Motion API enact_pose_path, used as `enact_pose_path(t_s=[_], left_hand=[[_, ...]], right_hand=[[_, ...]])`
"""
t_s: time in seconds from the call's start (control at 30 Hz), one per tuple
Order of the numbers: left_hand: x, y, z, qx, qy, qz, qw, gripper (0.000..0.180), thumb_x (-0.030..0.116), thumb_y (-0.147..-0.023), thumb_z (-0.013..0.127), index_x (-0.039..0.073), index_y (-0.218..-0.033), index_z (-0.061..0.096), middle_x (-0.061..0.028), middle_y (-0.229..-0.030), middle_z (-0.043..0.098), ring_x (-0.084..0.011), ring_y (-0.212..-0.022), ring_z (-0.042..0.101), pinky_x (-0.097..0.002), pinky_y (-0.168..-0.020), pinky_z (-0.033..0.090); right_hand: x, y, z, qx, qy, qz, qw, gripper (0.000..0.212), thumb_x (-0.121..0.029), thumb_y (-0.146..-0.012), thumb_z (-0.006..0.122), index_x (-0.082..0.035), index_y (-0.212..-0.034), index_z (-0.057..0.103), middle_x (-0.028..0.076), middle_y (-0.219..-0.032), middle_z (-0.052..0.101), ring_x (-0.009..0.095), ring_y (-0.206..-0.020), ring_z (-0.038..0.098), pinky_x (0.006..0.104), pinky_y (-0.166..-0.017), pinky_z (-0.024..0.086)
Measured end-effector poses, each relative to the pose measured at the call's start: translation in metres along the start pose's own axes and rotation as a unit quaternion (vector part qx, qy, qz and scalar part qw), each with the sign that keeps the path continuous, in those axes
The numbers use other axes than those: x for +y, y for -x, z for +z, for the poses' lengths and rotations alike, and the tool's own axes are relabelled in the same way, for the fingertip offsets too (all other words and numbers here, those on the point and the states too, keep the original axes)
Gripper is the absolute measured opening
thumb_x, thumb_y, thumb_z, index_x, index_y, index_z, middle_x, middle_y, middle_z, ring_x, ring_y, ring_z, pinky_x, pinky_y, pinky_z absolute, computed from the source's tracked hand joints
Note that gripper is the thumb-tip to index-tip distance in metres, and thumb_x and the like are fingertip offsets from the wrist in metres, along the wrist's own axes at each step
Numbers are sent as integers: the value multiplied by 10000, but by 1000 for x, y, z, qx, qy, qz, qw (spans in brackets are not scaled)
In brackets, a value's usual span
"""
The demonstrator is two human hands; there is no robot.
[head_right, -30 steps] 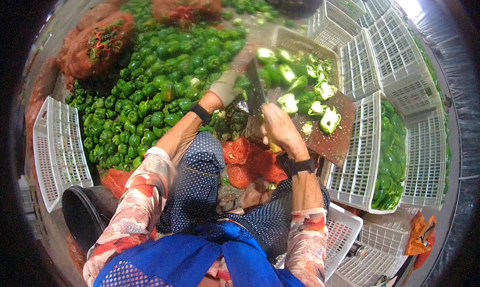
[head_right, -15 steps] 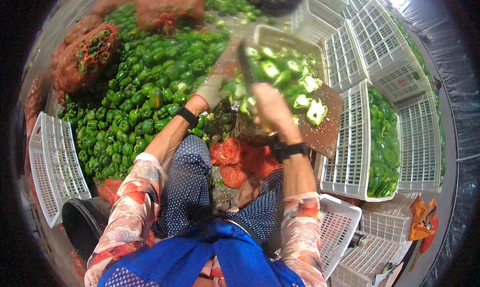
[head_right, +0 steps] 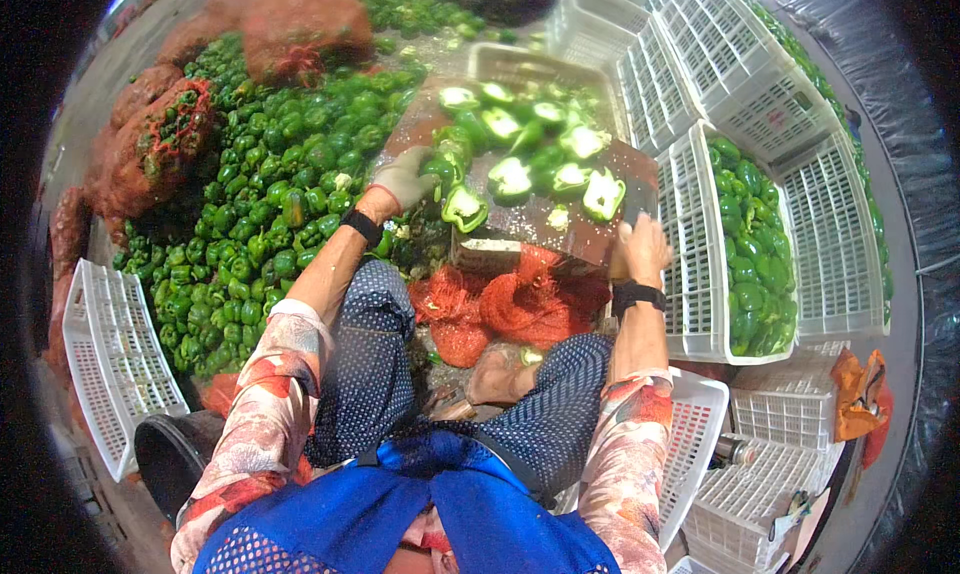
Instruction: The person picks up bell peppers from a pile, cuts them on a wooden board using a cleaver, removes the cores by hand, and places the pieces into a crate.
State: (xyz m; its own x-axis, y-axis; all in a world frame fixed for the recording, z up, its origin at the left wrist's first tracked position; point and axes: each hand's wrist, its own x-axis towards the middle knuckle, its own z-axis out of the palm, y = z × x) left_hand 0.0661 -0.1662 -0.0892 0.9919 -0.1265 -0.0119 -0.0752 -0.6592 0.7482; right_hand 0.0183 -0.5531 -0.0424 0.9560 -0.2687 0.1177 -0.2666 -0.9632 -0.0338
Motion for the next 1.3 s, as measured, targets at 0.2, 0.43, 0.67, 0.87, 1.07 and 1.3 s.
enact_pose_path(t_s=[0.2,0.43,0.67,0.87,1.07,1.3], left_hand=[[1,-11,8,-25,-40,97,994,353,184,-807,660,24,-1120,622,-221,-1116,631,-350,-1014,618,-440,-834,499],[37,-21,-5,-81,-269,25,959,378,147,-785,640,3,-1133,615,-235,-1071,652,-356,-986,648,-426,-830,526],[34,11,-6,1,-83,-48,995,662,269,-773,722,74,-1340,442,-236,-1269,511,-392,-1182,516,-441,-944,454],[55,21,-26,24,100,-18,995,534,397,-882,577,91,-1311,497,-199,-1250,557,-367,-1133,556,-439,-934,457],[64,35,-17,-152,632,19,760,442,367,-993,430,103,-1345,474,-86,-1253,553,-128,-1111,516,-277,-956,404],[56,30,-54,0,424,55,904,412,376,-961,480,70,-1232,536,-105,-996,624,-178,-724,592,-315,-655,508]], right_hand=[[-123,40,7,95,-206,-394,891,476,-293,-772,647,-21,-1141,519,193,-1024,583,365,-966,568,468,-817,458],[-197,46,36,-31,-163,-400,901,811,-221,-711,772,-12,-1378,359,236,-1228,498,412,-1078,516,440,-901,450],[-183,25,9,-27,-255,-317,913,762,-261,-794,688,6,-1399,308,253,-1242,498,387,-1149,508,437,-942,436],[-188,48,-27,50,-357,-312,879,839,-137,-759,713,-24,-1453,255,234,-1414,390,391,-1271,419,429,-1057,356],[-218,72,-55,68,-343,-445,824,874,-127,-709,622,-51,-1482,220,160,-1503,291,334,-1393,258,446,-1165,173],[-212,66,-52,-130,-678,-217,690,366,-243,-968,531,-28,-1261,488,77,-1095,591,162,-848,576,283,-752,492]])
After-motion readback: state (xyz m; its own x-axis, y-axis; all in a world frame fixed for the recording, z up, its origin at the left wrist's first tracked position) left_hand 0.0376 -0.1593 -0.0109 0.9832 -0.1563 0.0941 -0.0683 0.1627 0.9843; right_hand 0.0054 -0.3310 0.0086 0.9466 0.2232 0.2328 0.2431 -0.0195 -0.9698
